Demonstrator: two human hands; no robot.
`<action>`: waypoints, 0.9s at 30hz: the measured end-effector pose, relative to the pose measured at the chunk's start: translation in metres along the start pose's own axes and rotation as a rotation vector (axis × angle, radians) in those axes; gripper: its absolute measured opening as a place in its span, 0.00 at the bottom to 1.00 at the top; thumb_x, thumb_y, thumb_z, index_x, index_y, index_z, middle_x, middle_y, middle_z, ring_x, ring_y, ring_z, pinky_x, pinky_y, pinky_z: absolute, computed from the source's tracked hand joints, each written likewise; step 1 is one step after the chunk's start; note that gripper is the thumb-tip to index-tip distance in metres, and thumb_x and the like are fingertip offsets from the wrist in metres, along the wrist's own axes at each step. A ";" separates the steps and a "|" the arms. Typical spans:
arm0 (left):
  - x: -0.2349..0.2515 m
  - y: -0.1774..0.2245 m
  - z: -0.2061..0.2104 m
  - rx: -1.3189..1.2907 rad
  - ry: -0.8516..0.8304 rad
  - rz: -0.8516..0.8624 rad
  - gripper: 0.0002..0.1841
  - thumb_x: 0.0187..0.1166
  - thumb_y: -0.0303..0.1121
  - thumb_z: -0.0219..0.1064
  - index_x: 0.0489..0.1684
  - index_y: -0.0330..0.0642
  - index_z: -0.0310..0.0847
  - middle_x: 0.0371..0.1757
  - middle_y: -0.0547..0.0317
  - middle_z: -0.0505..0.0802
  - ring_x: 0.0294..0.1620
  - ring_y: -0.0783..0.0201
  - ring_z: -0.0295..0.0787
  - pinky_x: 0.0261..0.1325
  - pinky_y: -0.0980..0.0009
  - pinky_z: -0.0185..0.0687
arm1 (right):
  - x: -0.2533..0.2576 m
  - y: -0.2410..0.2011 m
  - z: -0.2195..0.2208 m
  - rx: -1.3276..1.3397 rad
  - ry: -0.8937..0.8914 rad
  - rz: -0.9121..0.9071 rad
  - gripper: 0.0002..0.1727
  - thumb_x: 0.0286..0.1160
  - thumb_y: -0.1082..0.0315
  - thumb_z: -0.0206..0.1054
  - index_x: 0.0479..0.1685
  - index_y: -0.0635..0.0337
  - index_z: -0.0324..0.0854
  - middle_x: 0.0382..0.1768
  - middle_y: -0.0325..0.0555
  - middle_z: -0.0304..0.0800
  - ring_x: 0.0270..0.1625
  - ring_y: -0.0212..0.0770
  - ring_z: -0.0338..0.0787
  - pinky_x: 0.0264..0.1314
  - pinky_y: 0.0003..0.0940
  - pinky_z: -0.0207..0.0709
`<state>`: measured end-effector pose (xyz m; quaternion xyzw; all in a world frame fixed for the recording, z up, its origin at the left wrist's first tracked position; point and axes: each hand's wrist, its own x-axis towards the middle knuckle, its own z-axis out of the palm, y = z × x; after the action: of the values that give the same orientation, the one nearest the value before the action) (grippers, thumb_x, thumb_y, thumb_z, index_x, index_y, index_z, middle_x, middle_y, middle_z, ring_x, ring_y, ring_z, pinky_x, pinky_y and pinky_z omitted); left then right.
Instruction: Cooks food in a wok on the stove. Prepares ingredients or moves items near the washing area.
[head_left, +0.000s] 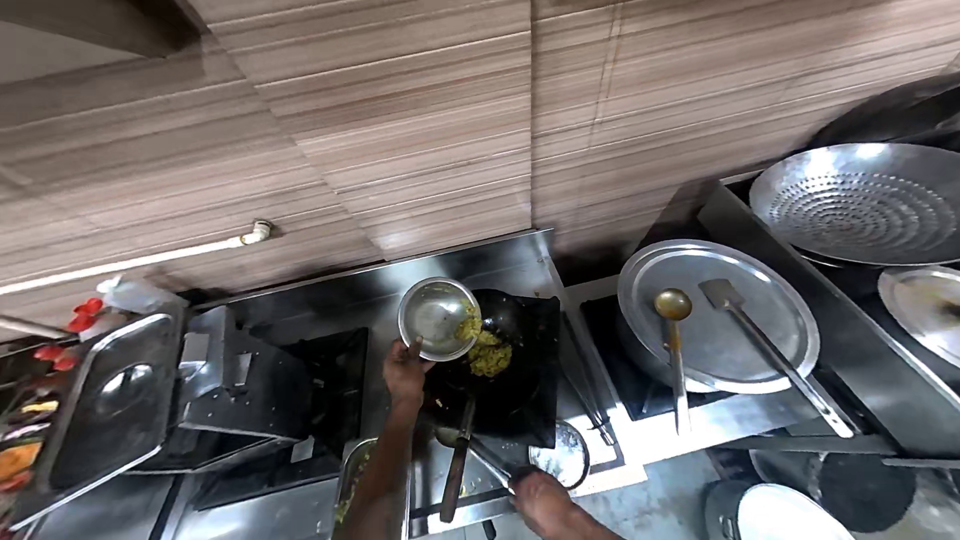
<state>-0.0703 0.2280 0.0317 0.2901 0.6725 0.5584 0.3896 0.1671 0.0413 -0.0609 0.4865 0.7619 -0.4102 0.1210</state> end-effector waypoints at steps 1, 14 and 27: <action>-0.003 -0.001 -0.003 -0.044 -0.005 -0.023 0.11 0.87 0.32 0.65 0.52 0.31 0.77 0.46 0.42 0.89 0.40 0.50 0.94 0.42 0.50 0.96 | 0.005 -0.012 0.003 -0.048 -0.052 0.047 0.17 0.84 0.61 0.61 0.58 0.64 0.85 0.59 0.65 0.89 0.64 0.66 0.88 0.63 0.66 0.81; -0.023 0.001 -0.033 -0.118 0.068 -0.068 0.10 0.87 0.32 0.65 0.42 0.32 0.75 0.38 0.44 0.89 0.34 0.51 0.95 0.37 0.52 0.97 | 0.046 -0.019 0.048 -0.224 0.013 0.242 0.26 0.81 0.78 0.55 0.80 0.66 0.69 0.69 0.70 0.81 0.70 0.69 0.83 0.66 0.63 0.78; -0.013 -0.007 -0.030 -0.105 0.048 -0.016 0.10 0.86 0.30 0.66 0.39 0.31 0.75 0.35 0.45 0.90 0.33 0.52 0.95 0.35 0.54 0.98 | -0.053 0.045 0.020 0.307 0.150 0.071 0.20 0.80 0.61 0.63 0.64 0.62 0.86 0.63 0.62 0.88 0.69 0.60 0.86 0.74 0.58 0.77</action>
<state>-0.0891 0.2001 0.0294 0.2505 0.6538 0.5966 0.3923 0.2275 0.0006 -0.0656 0.5552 0.6796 -0.4796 0.0026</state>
